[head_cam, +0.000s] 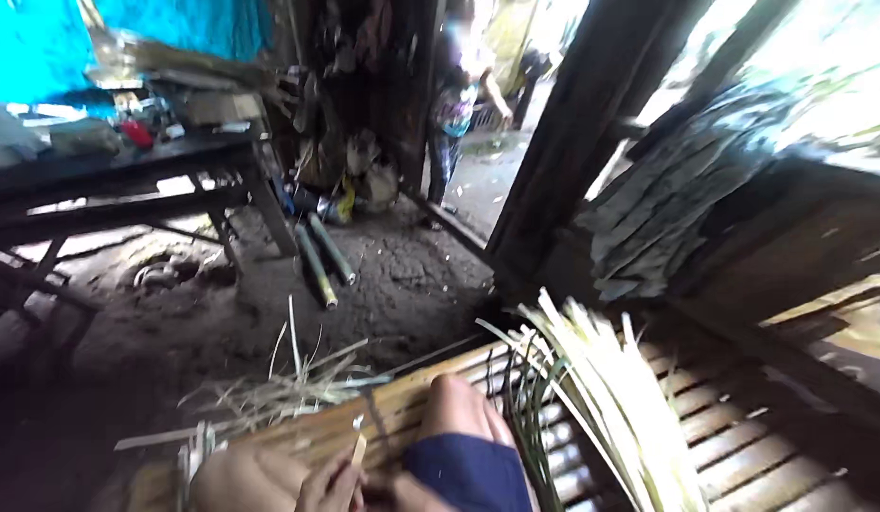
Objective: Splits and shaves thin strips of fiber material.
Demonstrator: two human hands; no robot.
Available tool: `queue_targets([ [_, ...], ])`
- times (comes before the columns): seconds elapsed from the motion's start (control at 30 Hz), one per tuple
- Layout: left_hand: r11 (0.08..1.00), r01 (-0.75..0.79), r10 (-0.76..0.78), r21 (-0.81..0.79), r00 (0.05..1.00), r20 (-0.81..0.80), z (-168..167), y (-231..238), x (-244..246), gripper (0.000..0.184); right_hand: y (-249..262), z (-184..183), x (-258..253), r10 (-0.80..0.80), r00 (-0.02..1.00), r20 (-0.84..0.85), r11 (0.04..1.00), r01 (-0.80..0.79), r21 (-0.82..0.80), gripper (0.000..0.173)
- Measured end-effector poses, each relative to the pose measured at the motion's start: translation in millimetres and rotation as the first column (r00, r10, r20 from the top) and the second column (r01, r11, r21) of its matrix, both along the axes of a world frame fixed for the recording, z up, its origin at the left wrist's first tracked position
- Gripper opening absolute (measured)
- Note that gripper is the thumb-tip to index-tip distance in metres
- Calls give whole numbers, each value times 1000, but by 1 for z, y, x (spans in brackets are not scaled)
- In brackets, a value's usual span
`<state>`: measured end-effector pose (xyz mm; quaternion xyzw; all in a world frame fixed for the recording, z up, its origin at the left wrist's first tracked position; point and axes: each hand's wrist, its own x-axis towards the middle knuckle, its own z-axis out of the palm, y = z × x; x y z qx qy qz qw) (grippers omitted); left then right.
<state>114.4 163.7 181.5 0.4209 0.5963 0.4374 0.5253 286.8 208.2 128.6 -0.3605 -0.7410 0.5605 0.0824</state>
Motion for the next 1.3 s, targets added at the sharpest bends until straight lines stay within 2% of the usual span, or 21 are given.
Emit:
queue_targets([
  [0.07,999,-45,47,-14,969,243,11,-6,4,35,13,9,17,-197,972,-129,979,188,-79,28],
  [0.13,997,-71,75,-25,941,329,23,-7,9,27,22,25,23,-368,867,-336,912,265,-314,28],
  [0.2,994,-112,109,-14,917,384,27,-9,14,20,28,43,27,-430,790,-438,789,92,-608,48],
  [0.27,989,-150,138,-4,895,425,27,-11,19,18,29,57,29,-394,779,-488,694,-95,-713,58],
  [0.33,985,-170,157,-7,891,425,28,-14,24,16,26,68,28,-354,782,-513,632,-205,-748,68],
  [0.47,983,-181,159,14,900,406,28,-14,28,15,28,78,25,-258,809,-529,565,-318,-762,73],
  [0.63,989,-142,117,37,913,390,33,-13,28,13,38,86,26,-272,812,-517,510,-334,-793,74],
  [0.7,989,-140,107,50,906,409,34,-12,28,20,40,86,28,-279,820,-500,477,-333,-813,74],
  [1.0,978,-192,147,83,915,377,32,-8,33,23,44,80,30,-267,799,-539,442,-396,-805,72],
  [1.13,977,-202,162,66,910,382,33,-8,35,21,47,80,30,-262,810,-525,427,-390,-816,68],
  [1.3,975,-218,183,41,893,412,32,-8,37,23,46,80,32,-271,826,-493,414,-363,-835,71],
])
